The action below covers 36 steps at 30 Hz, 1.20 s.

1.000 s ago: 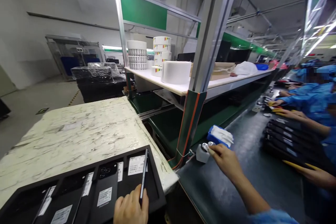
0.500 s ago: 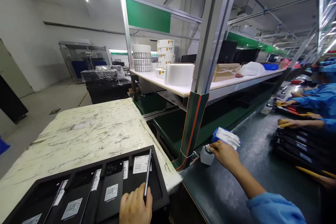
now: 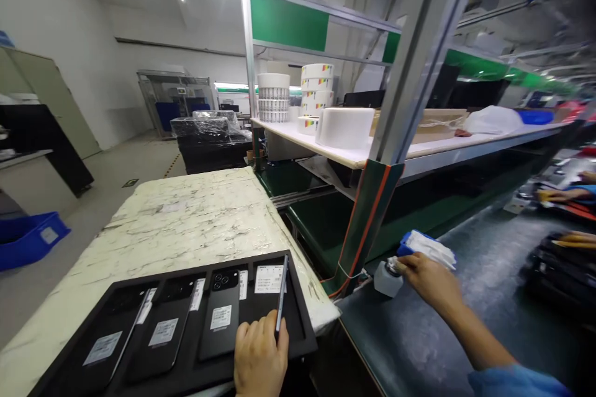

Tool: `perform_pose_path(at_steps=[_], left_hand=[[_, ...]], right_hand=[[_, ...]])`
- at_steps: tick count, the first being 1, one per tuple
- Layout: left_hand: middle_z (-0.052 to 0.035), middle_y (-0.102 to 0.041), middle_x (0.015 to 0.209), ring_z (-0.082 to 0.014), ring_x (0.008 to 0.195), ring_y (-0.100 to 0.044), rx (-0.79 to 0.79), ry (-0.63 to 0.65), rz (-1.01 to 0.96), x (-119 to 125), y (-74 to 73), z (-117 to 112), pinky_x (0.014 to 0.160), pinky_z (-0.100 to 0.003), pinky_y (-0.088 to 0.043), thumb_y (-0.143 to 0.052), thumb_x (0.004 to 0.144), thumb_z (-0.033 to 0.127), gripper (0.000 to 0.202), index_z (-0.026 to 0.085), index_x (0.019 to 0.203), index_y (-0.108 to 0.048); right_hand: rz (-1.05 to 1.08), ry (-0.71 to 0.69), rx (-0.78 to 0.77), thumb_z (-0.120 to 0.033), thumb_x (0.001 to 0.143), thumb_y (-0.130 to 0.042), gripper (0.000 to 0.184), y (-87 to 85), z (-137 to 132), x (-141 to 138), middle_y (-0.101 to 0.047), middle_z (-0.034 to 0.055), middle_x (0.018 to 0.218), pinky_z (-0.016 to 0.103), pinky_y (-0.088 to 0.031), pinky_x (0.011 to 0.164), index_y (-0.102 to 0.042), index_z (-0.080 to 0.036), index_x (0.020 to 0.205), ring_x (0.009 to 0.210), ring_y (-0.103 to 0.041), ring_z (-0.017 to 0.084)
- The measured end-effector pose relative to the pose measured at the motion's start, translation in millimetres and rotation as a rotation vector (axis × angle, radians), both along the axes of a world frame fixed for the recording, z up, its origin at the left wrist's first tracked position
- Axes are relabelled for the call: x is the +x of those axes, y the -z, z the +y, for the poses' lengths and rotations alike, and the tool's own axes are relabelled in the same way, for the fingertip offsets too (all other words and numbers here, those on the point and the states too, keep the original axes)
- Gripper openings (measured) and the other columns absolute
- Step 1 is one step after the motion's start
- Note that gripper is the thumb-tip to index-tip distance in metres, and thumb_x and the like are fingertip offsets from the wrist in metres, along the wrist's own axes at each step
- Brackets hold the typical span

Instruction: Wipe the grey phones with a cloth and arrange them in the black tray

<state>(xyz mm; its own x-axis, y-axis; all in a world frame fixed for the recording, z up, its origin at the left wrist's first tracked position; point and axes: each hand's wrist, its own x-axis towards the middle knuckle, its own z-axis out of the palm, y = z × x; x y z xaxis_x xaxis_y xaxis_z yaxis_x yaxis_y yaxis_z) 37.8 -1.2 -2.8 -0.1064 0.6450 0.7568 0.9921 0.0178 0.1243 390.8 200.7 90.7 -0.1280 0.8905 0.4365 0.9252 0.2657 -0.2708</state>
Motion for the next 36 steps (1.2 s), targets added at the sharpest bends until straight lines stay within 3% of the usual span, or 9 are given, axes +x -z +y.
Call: perform_pose_path(at_steps=[3, 5, 9, 14, 22, 24, 30, 32, 36], left_hand=[[-0.0001, -0.060, 0.068, -0.0196, 0.062, -0.056, -0.024, -0.017, -0.049, 5.2, -6.8, -1.6, 0.072, -0.038, -0.033, -0.041, 0.100, 0.022, 0.019, 0.017, 0.099, -0.060], [0.0002, -0.058, 0.067, -0.0196, 0.062, -0.055, -0.040, -0.020, -0.076, 7.2, -8.7, -1.4, 0.071, -0.037, -0.033, -0.042, 0.100, 0.023, 0.019, 0.018, 0.099, -0.060], [-0.0007, -0.059, 0.069, -0.0198, 0.063, -0.055, -0.063, -0.024, -0.099, 7.6, -8.0, -1.8, 0.072, -0.038, -0.034, -0.044, 0.099, 0.023, 0.018, 0.017, 0.101, -0.061], [-0.0017, -0.058, 0.069, -0.0204, 0.063, -0.054, -0.093, -0.008, -0.087, 6.1, -6.3, -4.1, 0.070, -0.038, -0.034, -0.039, 0.101, 0.026, 0.024, 0.018, 0.097, -0.062], [0.0002, -0.057, 0.067, -0.0192, 0.061, -0.054, -0.075, -0.037, -0.074, 7.3, -8.8, -0.7, 0.068, -0.037, -0.033, -0.045, 0.099, 0.023, 0.017, 0.017, 0.103, -0.061], [0.0003, -0.057, 0.066, -0.0191, 0.060, -0.054, -0.063, -0.036, -0.072, 7.0, -9.0, -0.5, 0.068, -0.037, -0.032, -0.044, 0.099, 0.022, 0.018, 0.017, 0.102, -0.061], [-0.0016, -0.059, 0.069, -0.0197, 0.062, -0.054, -0.061, 0.001, -0.080, 5.0, -2.8, -2.0, 0.071, -0.038, -0.035, -0.032, 0.103, 0.028, 0.031, 0.016, 0.103, -0.061], [-0.0016, -0.059, 0.069, -0.0197, 0.062, -0.055, -0.063, -0.004, -0.081, 4.6, -2.2, -1.4, 0.071, -0.038, -0.035, -0.035, 0.102, 0.027, 0.029, 0.016, 0.102, -0.061], [-0.0008, -0.059, 0.068, -0.0190, 0.062, -0.057, -0.061, -0.031, -0.081, 5.0, -5.4, 1.1, 0.070, -0.037, -0.035, -0.043, 0.100, 0.023, 0.020, 0.016, 0.103, -0.061]], right_hand=[[0.079, -0.128, 0.049, -0.045, 0.082, -0.055, 0.031, 9.3, -17.3, -1.2, -0.074, 0.0075, 0.092, 0.033, -0.050, 0.061, -0.078, -0.025, 0.086, 0.075, -0.068, 0.025], [0.212, -0.336, 0.069, -0.044, 0.085, -0.056, 0.028, 13.1, -40.2, -21.4, -0.072, 0.0070, 0.093, 0.033, -0.054, 0.068, -0.077, -0.025, 0.091, 0.080, -0.068, 0.024], [0.355, -0.803, -0.041, -0.025, 0.094, -0.054, 0.022, 11.5, -98.5, -106.4, -0.066, 0.0052, 0.089, 0.025, -0.054, 0.070, -0.072, -0.026, 0.107, 0.080, -0.066, 0.017], [0.271, -1.046, 0.025, -0.014, 0.093, -0.046, 0.032, 17.3, -127.9, -197.4, -0.062, 0.0062, 0.083, 0.026, -0.051, 0.064, -0.069, -0.021, 0.113, 0.071, -0.060, 0.016], [0.274, -0.797, 0.050, -0.022, 0.094, -0.049, 0.026, 26.5, -40.0, -229.1, -0.063, 0.0059, 0.085, 0.026, -0.048, 0.065, -0.073, -0.022, 0.102, 0.073, -0.061, 0.016], [0.275, -0.816, 0.025, -0.023, 0.095, -0.049, 0.025, 23.5, -43.0, -226.8, -0.063, 0.0060, 0.085, 0.026, -0.048, 0.066, -0.073, -0.022, 0.102, 0.073, -0.061, 0.017], [0.227, -1.098, -0.070, -0.015, 0.092, -0.045, 0.032, 26.4, -117.2, -205.3, -0.061, 0.0056, 0.083, 0.025, -0.046, 0.062, -0.069, -0.023, 0.111, 0.071, -0.058, 0.016], [0.235, -1.083, -0.061, -0.016, 0.092, -0.045, 0.032, 29.3, -112.6, -207.4, -0.062, 0.0062, 0.085, 0.026, -0.046, 0.064, -0.069, -0.023, 0.112, 0.073, -0.059, 0.017], [0.305, -0.856, -0.024, -0.024, 0.094, -0.048, 0.027, 28.4, -53.4, -227.0, -0.065, 0.0068, 0.087, 0.027, -0.047, 0.066, -0.074, -0.023, 0.102, 0.073, -0.061, 0.017]])
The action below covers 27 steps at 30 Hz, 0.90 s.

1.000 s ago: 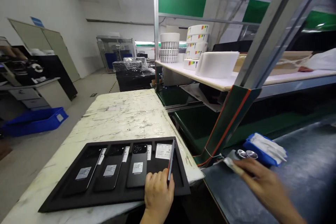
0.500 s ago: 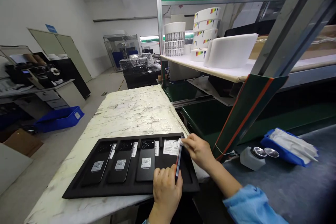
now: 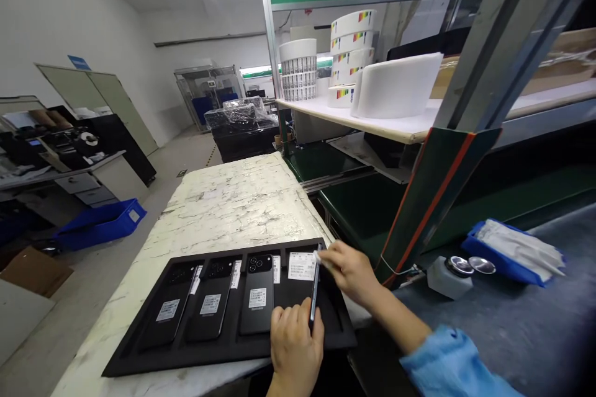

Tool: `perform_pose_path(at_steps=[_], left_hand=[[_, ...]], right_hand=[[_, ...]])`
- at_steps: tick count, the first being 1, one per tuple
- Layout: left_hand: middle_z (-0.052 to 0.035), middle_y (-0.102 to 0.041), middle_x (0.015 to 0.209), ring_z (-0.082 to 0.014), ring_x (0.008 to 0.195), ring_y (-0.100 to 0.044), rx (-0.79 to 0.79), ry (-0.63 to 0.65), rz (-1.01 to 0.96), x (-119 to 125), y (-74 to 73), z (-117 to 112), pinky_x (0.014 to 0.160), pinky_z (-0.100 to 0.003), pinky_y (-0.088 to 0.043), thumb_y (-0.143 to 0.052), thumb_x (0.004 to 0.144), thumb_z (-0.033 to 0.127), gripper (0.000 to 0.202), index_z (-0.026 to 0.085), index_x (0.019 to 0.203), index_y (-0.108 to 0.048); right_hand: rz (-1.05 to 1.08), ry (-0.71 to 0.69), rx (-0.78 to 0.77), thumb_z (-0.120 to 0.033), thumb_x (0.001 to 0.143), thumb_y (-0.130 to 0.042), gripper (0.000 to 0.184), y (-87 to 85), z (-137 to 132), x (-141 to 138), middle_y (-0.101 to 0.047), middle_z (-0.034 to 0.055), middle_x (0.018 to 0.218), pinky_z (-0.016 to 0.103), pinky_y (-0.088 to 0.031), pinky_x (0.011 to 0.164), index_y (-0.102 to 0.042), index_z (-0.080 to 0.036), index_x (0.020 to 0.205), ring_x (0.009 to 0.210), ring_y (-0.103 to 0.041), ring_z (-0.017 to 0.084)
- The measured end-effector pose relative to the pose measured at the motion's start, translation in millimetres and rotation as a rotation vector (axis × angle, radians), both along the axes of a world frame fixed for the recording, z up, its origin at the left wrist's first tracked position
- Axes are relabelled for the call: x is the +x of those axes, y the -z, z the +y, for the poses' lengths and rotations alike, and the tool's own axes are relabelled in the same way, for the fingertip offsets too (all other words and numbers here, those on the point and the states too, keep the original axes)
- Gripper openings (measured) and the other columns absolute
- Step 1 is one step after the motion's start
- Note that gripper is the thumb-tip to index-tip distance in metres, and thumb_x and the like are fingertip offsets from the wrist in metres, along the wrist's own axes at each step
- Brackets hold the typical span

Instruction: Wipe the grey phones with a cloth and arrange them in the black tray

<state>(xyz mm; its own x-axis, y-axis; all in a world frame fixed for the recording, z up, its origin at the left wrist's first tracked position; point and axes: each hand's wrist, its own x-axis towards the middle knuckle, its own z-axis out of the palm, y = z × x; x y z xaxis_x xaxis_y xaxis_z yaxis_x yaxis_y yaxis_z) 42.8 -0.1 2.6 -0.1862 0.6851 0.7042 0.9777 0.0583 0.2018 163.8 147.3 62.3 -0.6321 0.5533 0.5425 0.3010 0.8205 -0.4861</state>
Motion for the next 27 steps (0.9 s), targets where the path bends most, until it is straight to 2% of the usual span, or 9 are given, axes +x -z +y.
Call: perform_pose_path(at_steps=[2, 5, 8, 12, 14, 18, 20, 23, 27], left_hand=[[-0.0006, -0.059, 0.067, -0.0187, 0.061, -0.057, 0.005, -0.003, 0.000, 0.4, -1.8, 0.8, 0.070, -0.036, -0.035, -0.043, 0.100, 0.023, 0.020, 0.017, 0.101, -0.061], [-0.0008, -0.059, 0.067, -0.0188, 0.061, -0.057, -0.001, -0.011, -0.007, 0.7, -2.3, 0.9, 0.069, -0.036, -0.034, -0.044, 0.099, 0.022, 0.019, 0.017, 0.099, -0.062], [-0.0008, -0.060, 0.067, -0.0189, 0.061, -0.057, -0.005, -0.010, -0.014, 1.1, -0.4, 0.5, 0.069, -0.037, -0.035, -0.045, 0.098, 0.021, 0.018, 0.017, 0.099, -0.063], [-0.0010, -0.062, 0.067, -0.0194, 0.061, -0.059, -0.086, -0.012, -0.129, 1.3, -4.7, -0.1, 0.070, -0.038, -0.036, -0.049, 0.095, 0.025, 0.018, 0.020, 0.091, -0.065], [-0.0006, -0.062, 0.067, -0.0206, 0.062, -0.060, -0.220, -0.028, -0.217, 0.5, -15.7, -0.2, 0.069, -0.037, -0.037, -0.053, 0.092, 0.030, 0.017, 0.022, 0.087, -0.067], [-0.0025, -0.071, 0.095, -0.0235, 0.088, -0.068, -0.526, -0.086, -0.381, -5.5, -52.8, 5.2, 0.074, -0.034, -0.043, -0.056, 0.088, 0.030, 0.023, 0.027, 0.109, -0.065], [-0.0026, -0.072, 0.092, -0.0243, 0.087, -0.069, -0.624, -0.102, -0.392, -11.7, -70.0, 15.5, 0.067, -0.031, -0.043, -0.056, 0.086, 0.029, 0.018, 0.027, 0.101, -0.067], [-0.0049, -0.072, 0.079, -0.0270, 0.079, -0.069, -0.646, -0.132, -0.337, -23.4, -83.5, 42.3, 0.060, -0.030, -0.039, -0.060, 0.082, 0.032, 0.012, 0.023, 0.087, -0.067], [-0.0087, -0.072, 0.081, -0.0283, 0.079, -0.069, -0.587, -0.185, -0.266, -35.0, -83.8, 75.2, 0.057, -0.029, -0.037, -0.070, 0.076, 0.031, 0.015, 0.019, 0.082, -0.066]], right_hand=[[0.013, 0.062, -0.018, -0.027, 0.095, -0.049, 0.027, -4.2, 27.4, -9.3, -0.066, 0.0060, 0.084, 0.027, -0.046, 0.064, -0.076, -0.023, 0.097, 0.072, -0.062, 0.017], [0.005, 0.090, -0.066, -0.026, 0.093, -0.052, 0.025, -9.5, 45.8, -14.6, -0.068, 0.0047, 0.084, 0.026, -0.045, 0.064, -0.076, -0.023, 0.089, 0.071, -0.062, 0.016], [-0.002, 0.146, -0.131, -0.025, 0.089, -0.056, 0.022, -6.6, 44.8, -6.2, -0.067, 0.0044, 0.080, 0.026, -0.045, 0.062, -0.076, -0.021, 0.080, 0.068, -0.061, 0.016], [0.071, 0.125, -0.189, -0.028, 0.090, -0.054, 0.023, 14.0, 29.0, 24.2, -0.067, 0.0054, 0.081, 0.028, -0.050, 0.069, -0.075, -0.019, 0.088, 0.074, -0.064, 0.018], [0.186, 0.109, -0.273, -0.032, 0.091, -0.054, 0.025, 30.0, 18.3, 42.3, -0.068, 0.0065, 0.085, 0.030, -0.052, 0.073, -0.075, -0.019, 0.092, 0.080, -0.066, 0.020], [0.337, 0.137, -0.438, -0.040, 0.089, -0.059, 0.027, 60.5, 3.4, 66.6, -0.070, 0.0073, 0.084, 0.032, -0.052, 0.069, -0.075, -0.018, 0.089, 0.077, -0.066, 0.022], [0.368, 0.136, -0.468, -0.041, 0.087, -0.061, 0.027, 69.9, 1.5, 69.8, -0.071, 0.0072, 0.084, 0.032, -0.052, 0.068, -0.076, -0.018, 0.087, 0.076, -0.067, 0.023], [0.395, 0.113, -0.467, -0.040, 0.087, -0.062, 0.026, 74.8, 2.5, 69.0, -0.071, 0.0074, 0.084, 0.033, -0.053, 0.070, -0.076, -0.018, 0.086, 0.079, -0.067, 0.023], [0.421, 0.093, -0.444, -0.040, 0.088, -0.060, 0.027, 71.3, 2.2, 71.2, -0.071, 0.0076, 0.083, 0.033, -0.053, 0.068, -0.076, -0.018, 0.087, 0.077, -0.067, 0.023]])
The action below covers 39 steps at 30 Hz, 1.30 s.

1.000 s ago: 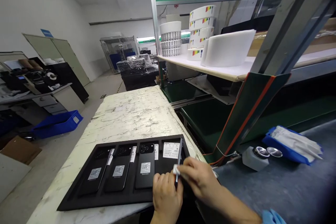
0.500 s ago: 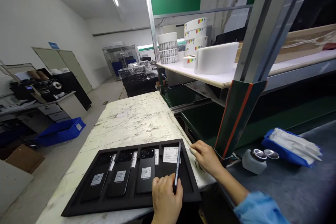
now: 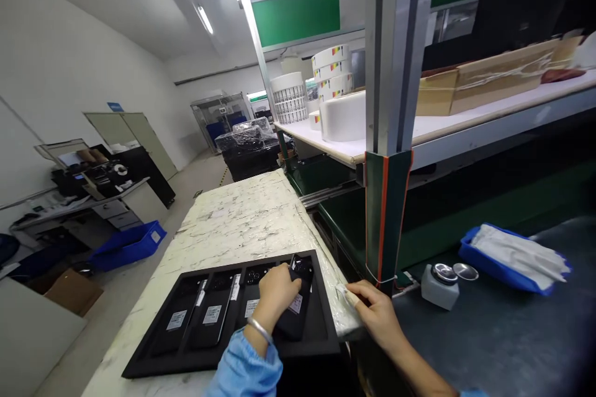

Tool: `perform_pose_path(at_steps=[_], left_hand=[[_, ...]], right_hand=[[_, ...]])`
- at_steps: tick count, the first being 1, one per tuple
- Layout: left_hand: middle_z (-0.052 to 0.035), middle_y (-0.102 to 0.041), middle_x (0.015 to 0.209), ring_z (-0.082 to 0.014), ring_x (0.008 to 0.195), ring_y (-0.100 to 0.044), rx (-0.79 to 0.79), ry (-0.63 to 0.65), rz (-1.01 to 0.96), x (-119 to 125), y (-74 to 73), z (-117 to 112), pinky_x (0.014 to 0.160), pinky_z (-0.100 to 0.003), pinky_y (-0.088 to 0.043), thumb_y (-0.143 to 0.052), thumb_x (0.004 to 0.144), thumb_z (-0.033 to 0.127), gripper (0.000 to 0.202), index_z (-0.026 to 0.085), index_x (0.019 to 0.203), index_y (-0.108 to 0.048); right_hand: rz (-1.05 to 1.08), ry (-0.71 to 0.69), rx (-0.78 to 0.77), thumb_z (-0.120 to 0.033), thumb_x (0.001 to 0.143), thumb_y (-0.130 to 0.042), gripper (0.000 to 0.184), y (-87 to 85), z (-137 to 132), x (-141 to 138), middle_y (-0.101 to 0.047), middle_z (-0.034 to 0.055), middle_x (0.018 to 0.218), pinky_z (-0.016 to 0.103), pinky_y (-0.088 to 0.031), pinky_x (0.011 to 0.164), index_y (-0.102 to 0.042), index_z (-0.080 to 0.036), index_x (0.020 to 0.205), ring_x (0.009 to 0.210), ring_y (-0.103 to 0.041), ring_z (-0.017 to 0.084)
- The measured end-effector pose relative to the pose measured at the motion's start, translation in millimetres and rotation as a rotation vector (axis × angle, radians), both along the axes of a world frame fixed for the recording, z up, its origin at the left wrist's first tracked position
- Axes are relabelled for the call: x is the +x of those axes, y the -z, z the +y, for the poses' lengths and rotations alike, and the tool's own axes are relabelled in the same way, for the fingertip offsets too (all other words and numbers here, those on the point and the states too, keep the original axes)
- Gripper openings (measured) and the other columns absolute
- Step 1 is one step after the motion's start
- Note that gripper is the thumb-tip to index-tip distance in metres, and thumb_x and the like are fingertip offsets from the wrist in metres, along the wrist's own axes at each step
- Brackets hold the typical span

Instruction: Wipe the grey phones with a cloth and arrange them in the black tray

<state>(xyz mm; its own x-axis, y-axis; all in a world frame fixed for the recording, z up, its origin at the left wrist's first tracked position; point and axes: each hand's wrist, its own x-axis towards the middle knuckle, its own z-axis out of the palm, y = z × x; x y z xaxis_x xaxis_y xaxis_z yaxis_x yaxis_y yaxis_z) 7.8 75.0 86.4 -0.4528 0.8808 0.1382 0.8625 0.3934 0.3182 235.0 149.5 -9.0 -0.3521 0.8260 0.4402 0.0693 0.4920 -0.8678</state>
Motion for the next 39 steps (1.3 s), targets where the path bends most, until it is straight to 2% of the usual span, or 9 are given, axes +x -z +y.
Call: perform_pose_path(at_steps=[3, 9, 14, 19, 23, 27, 29, 35, 39], left_hand=[[-0.0027, -0.069, 0.072, -0.0219, 0.068, -0.068, 0.113, 0.032, 0.038, 3.6, 4.5, -2.8, 0.054, -0.027, -0.035, -0.071, 0.078, 0.029, 0.013, 0.020, 0.077, -0.062], [-0.0050, -0.064, 0.076, -0.0205, 0.070, -0.062, 0.518, 0.157, 0.163, 34.3, 24.5, -60.5, 0.065, -0.030, -0.044, -0.048, 0.097, 0.031, 0.015, 0.020, 0.096, -0.058], [-0.0039, -0.060, 0.073, -0.0184, 0.065, -0.056, 0.702, 0.300, 0.207, 47.7, 39.2, -84.0, 0.064, -0.031, -0.043, -0.048, 0.097, 0.021, 0.010, 0.020, 0.093, -0.056], [-0.0037, -0.061, 0.076, -0.0188, 0.067, -0.056, 0.747, 0.375, 0.183, 52.5, 44.3, -83.6, 0.064, -0.032, -0.044, -0.050, 0.095, 0.014, 0.009, 0.020, 0.097, -0.056], [-0.0037, -0.061, 0.077, -0.0189, 0.067, -0.056, 0.774, 0.368, 0.164, 53.3, 46.5, -82.3, 0.064, -0.032, -0.043, -0.050, 0.094, 0.012, 0.011, 0.020, 0.097, -0.056], [-0.0038, -0.061, 0.076, -0.0193, 0.068, -0.056, 0.790, 0.361, 0.149, 52.8, 47.5, -81.3, 0.065, -0.033, -0.043, -0.052, 0.094, 0.012, 0.010, 0.020, 0.097, -0.056], [-0.0038, -0.061, 0.076, -0.0193, 0.068, -0.056, 0.799, 0.366, 0.132, 52.8, 47.6, -81.0, 0.065, -0.032, -0.043, -0.052, 0.094, 0.011, 0.010, 0.020, 0.098, -0.057], [-0.0041, -0.064, 0.078, -0.0194, 0.070, -0.054, 0.813, 0.382, 0.001, 50.5, 49.7, -82.0, 0.066, -0.033, -0.041, -0.052, 0.094, 0.014, 0.013, 0.021, 0.100, -0.061], [-0.0035, -0.064, 0.076, -0.0196, 0.071, -0.056, 0.809, 0.328, -0.197, 40.7, 43.7, -82.9, 0.068, -0.033, -0.043, -0.058, 0.093, 0.024, 0.008, 0.022, 0.092, -0.065]], right_hand=[[0.031, 0.007, 0.021, -0.041, 0.089, -0.061, 0.027, -4.4, -1.6, 6.3, -0.071, 0.0080, 0.085, 0.033, -0.053, 0.069, -0.076, -0.019, 0.090, 0.080, -0.067, 0.023], [0.063, 0.006, -0.009, -0.043, 0.089, -0.062, 0.027, -21.7, -4.1, 14.3, -0.072, 0.0073, 0.088, 0.032, -0.054, 0.069, -0.077, -0.020, 0.093, 0.081, -0.067, 0.023], [0.141, 0.001, 0.078, -0.035, 0.090, -0.064, 0.020, -71.9, -31.8, 14.4, -0.069, 0.0065, 0.088, 0.028, -0.052, 0.067, -0.077, -0.022, 0.096, 0.080, -0.066, 0.020], [0.103, -0.174, 0.285, -0.022, 0.093, -0.058, 0.022, -117.9, -73.3, 1.5, -0.066, 0.0043, 0.084, 0.026, -0.054, 0.066, -0.075, -0.025, 0.106, 0.075, -0.065, 0.016], [0.018, -0.146, 0.358, -0.022, 0.093, -0.054, 0.025, -112.1, -59.6, -5.2, -0.065, 0.0052, 0.084, 0.026, -0.054, 0.066, -0.075, -0.023, 0.107, 0.074, -0.065, 0.017], [-0.110, -0.011, 0.312, -0.023, 0.091, -0.055, 0.022, -97.2, -25.8, 3.3, -0.065, 0.0050, 0.081, 0.028, -0.053, 0.066, -0.077, -0.022, 0.096, 0.072, -0.065, 0.018], [-0.104, 0.023, 0.280, -0.023, 0.091, -0.056, 0.021, -99.3, -24.7, 8.4, -0.064, 0.0048, 0.081, 0.028, -0.052, 0.065, -0.077, -0.022, 0.095, 0.072, -0.064, 0.018], [-0.029, -0.245, 0.354, -0.022, 0.094, -0.053, 0.026, -116.7, -53.9, 0.7, -0.064, 0.0049, 0.086, 0.027, -0.053, 0.069, -0.074, -0.024, 0.109, 0.076, -0.064, 0.016], [-0.109, -0.098, 0.273, -0.029, 0.092, -0.056, 0.022, -88.8, -25.7, -5.8, -0.065, 0.0046, 0.081, 0.029, -0.052, 0.067, -0.077, -0.023, 0.096, 0.073, -0.064, 0.018]])
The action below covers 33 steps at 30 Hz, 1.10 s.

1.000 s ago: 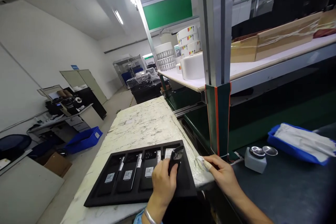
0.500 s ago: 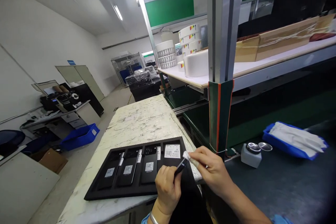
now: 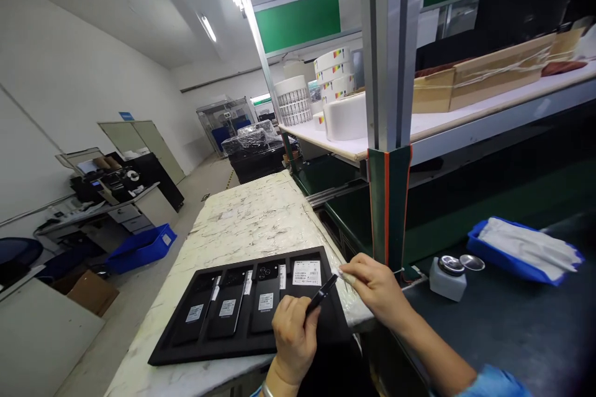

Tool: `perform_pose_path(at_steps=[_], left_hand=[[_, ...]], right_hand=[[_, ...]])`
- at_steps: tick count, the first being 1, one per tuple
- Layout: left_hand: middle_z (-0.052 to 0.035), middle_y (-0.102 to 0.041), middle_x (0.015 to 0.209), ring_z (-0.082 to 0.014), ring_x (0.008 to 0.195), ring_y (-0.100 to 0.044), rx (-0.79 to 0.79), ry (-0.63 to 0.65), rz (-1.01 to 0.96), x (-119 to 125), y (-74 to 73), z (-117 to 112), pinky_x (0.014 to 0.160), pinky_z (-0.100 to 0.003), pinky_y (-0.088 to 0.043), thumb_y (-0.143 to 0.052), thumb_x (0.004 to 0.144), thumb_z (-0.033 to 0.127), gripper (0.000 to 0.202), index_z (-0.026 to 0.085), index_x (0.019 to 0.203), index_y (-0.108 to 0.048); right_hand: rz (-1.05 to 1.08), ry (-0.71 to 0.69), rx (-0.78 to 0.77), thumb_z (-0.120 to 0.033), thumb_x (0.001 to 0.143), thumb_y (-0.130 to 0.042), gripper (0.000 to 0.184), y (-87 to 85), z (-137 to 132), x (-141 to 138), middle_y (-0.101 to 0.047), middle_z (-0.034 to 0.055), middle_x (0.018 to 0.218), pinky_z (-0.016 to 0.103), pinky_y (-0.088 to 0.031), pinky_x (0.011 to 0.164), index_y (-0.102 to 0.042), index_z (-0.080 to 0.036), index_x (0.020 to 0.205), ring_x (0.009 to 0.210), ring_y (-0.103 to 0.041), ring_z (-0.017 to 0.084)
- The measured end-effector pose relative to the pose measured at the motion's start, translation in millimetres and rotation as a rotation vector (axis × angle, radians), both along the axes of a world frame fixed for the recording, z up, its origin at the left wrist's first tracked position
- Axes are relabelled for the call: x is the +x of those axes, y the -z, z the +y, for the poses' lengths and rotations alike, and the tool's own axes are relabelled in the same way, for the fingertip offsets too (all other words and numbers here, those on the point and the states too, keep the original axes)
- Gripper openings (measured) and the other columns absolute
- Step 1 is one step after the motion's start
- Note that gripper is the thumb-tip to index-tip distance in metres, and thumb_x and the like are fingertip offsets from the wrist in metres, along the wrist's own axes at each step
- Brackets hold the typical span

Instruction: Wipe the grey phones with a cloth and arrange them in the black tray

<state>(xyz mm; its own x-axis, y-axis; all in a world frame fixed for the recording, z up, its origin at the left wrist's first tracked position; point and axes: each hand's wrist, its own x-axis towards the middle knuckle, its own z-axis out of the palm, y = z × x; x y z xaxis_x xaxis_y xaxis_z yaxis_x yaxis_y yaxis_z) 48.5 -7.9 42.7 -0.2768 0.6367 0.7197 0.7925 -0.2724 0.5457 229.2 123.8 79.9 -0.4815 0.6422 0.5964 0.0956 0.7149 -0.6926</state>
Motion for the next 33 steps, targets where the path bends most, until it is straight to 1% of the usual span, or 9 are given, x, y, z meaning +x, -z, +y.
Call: perform_pose_path(at_steps=[5, 8, 10, 14, 17, 23, 27, 30, 33], left_hand=[[-0.0059, -0.069, 0.090, -0.0184, 0.076, -0.065, -0.057, 0.083, -0.458, -14.5, -21.9, 2.0, 0.068, -0.029, -0.052, -0.051, 0.098, 0.038, 0.023, 0.019, 0.106, -0.060], [-0.0048, -0.070, 0.091, -0.0153, 0.067, -0.065, -0.111, 0.356, -1.160, -15.2, -27.9, 0.1, 0.060, -0.025, -0.051, -0.070, 0.086, 0.044, 0.033, 0.019, 0.105, -0.060], [-0.0017, -0.068, 0.079, -0.0126, 0.056, -0.061, -0.142, 0.470, -1.474, -11.2, -25.4, -3.0, 0.052, -0.022, -0.047, -0.083, 0.073, 0.045, 0.040, 0.018, 0.096, -0.062], [0.0036, -0.055, 0.056, -0.0100, 0.042, -0.051, -0.204, 0.520, -1.578, 1.5, -14.4, -9.4, 0.043, -0.020, -0.042, -0.086, 0.069, 0.046, 0.041, 0.016, 0.082, -0.062], [0.0058, -0.048, 0.050, -0.0094, 0.041, -0.047, -0.208, 0.582, -1.638, 8.0, -10.1, -12.6, 0.044, -0.022, -0.044, -0.087, 0.070, 0.041, 0.037, 0.016, 0.077, -0.061], [0.0057, -0.046, 0.046, -0.0115, 0.041, -0.048, -0.197, 0.640, -1.719, 6.4, -6.3, -18.0, 0.044, -0.023, -0.045, -0.085, 0.073, 0.035, 0.030, 0.015, 0.077, -0.063], [0.0011, -0.058, 0.058, -0.0108, 0.048, -0.055, -0.187, 0.625, -1.796, -2.2, 0.6, -17.8, 0.052, -0.022, -0.049, -0.084, 0.074, 0.033, 0.029, 0.013, 0.082, -0.065], [0.0005, -0.058, 0.058, -0.0094, 0.048, -0.054, -0.171, 0.623, -1.840, -10.0, 5.9, -16.7, 0.050, -0.020, -0.046, -0.083, 0.075, 0.035, 0.030, 0.011, 0.074, -0.064], [-0.0001, -0.059, 0.060, -0.0098, 0.049, -0.055, -0.163, 0.614, -1.845, -12.6, 7.5, -18.3, 0.050, -0.020, -0.045, -0.083, 0.075, 0.033, 0.029, 0.011, 0.074, -0.063]], right_hand=[[0.103, -0.019, -0.147, -0.041, 0.088, -0.064, 0.025, 40.1, 23.3, -4.0, -0.067, 0.0054, 0.076, 0.030, -0.053, 0.062, -0.080, -0.021, 0.090, 0.070, -0.066, 0.020], [0.261, -0.031, -0.191, -0.039, 0.088, -0.066, 0.023, 35.4, 9.5, -10.3, -0.068, 0.0068, 0.084, 0.030, -0.054, 0.067, -0.079, -0.022, 0.096, 0.079, -0.067, 0.021], [0.316, -0.072, -0.181, -0.035, 0.089, -0.067, 0.018, 20.9, -3.3, -16.4, -0.067, 0.0062, 0.087, 0.029, -0.053, 0.068, -0.078, -0.024, 0.098, 0.080, -0.066, 0.020], [0.360, -0.156, -0.119, -0.027, 0.091, -0.066, 0.015, -11.5, -20.5, -34.2, -0.065, 0.0047, 0.087, 0.027, -0.052, 0.068, -0.077, -0.025, 0.101, 0.080, -0.064, 0.017], [0.359, -0.204, -0.051, -0.023, 0.091, -0.064, 0.018, -23.4, -23.4, -47.9, -0.063, 0.0033, 0.084, 0.027, -0.051, 0.067, -0.076, -0.026, 0.103, 0.078, -0.062, 0.016], [0.299, -0.217, 0.067, -0.015, 0.092, -0.061, 0.025, -19.5, -30.0, -51.4, -0.062, 0.0030, 0.086, 0.027, -0.051, 0.067, -0.074, -0.026, 0.110, 0.078, -0.062, 0.015], [0.230, -0.288, 0.163, -0.009, 0.092, -0.056, 0.034, -11.0, -63.5, -41.1, -0.060, 0.0039, 0.087, 0.026, -0.052, 0.065, -0.069, -0.024, 0.120, 0.075, -0.062, 0.015], [0.206, -0.370, 0.230, -0.006, 0.090, -0.053, 0.040, -6.3, -90.6, -35.4, -0.061, 0.0044, 0.085, 0.026, -0.052, 0.063, -0.064, -0.022, 0.126, 0.073, -0.061, 0.015], [0.188, -0.364, 0.277, -0.006, 0.090, -0.052, 0.040, -7.4, -92.2, -38.2, -0.061, 0.0049, 0.084, 0.026, -0.051, 0.062, -0.064, -0.021, 0.125, 0.071, -0.061, 0.015]])
